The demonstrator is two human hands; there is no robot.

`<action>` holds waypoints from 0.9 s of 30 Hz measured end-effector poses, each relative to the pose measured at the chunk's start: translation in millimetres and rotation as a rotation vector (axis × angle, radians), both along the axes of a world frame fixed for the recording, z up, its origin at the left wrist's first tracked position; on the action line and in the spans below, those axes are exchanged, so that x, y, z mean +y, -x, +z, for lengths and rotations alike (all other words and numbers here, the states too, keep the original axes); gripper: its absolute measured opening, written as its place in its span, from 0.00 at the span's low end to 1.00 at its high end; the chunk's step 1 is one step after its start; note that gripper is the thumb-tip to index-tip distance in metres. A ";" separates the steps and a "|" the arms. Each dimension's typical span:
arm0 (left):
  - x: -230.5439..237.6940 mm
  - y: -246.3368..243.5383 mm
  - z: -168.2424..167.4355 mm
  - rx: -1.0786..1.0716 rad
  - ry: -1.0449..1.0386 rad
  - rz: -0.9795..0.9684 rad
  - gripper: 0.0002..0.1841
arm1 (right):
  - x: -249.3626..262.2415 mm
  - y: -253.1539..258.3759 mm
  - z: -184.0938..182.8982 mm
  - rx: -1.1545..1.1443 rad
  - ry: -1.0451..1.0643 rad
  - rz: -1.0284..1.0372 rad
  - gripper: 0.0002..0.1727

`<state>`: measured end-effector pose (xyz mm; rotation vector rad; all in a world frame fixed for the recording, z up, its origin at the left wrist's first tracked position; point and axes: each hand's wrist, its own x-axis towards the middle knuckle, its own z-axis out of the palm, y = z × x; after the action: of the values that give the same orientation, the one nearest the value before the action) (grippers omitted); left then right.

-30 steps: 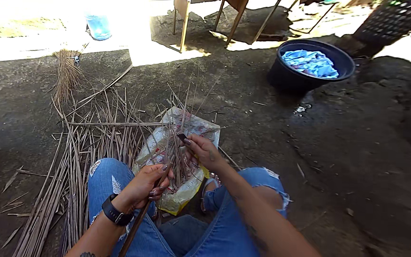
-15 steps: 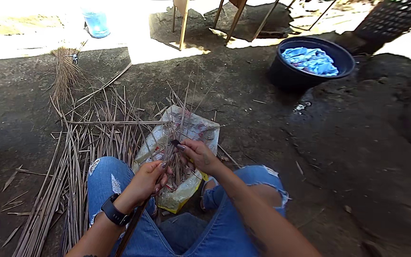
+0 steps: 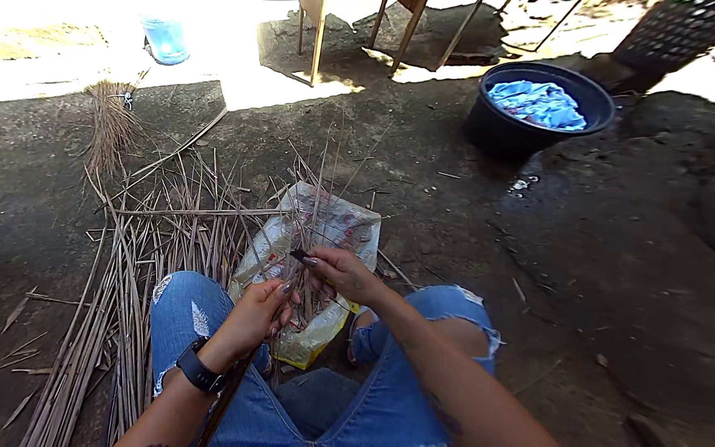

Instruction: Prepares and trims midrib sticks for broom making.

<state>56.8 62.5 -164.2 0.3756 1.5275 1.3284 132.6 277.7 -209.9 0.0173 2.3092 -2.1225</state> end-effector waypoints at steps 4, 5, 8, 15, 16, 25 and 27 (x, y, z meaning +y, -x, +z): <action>-1.7 0.0 4.1 -0.176 -0.079 -0.010 0.19 | 10.7 3.2 0.2 0.059 0.056 -0.211 0.16; -1.5 0.6 4.9 -0.212 -0.092 -0.007 0.19 | 9.1 2.8 -0.7 0.058 0.042 -0.186 0.16; -1.6 4.0 4.1 -0.264 -0.128 0.007 0.19 | -2.8 -1.1 -0.6 0.032 -0.028 0.003 0.16; -4.2 5.8 4.7 -0.331 -0.160 -0.004 0.20 | 5.7 0.7 1.9 0.034 -0.014 -0.054 0.16; -3.7 6.0 4.7 -0.330 -0.156 0.001 0.20 | 2.1 0.1 0.8 0.034 -0.032 -0.007 0.16; 0.2 2.5 -0.5 0.021 -0.024 0.013 0.18 | -0.7 0.0 1.7 -0.042 0.198 -0.087 0.17; 4.7 -1.2 -2.1 0.124 0.009 -0.053 0.17 | -9.9 0.0 1.3 -0.066 0.260 -0.088 0.17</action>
<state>58.0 67.2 -166.3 0.4973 1.6148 1.2760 132.6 267.8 -208.6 0.1876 2.0170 -2.4073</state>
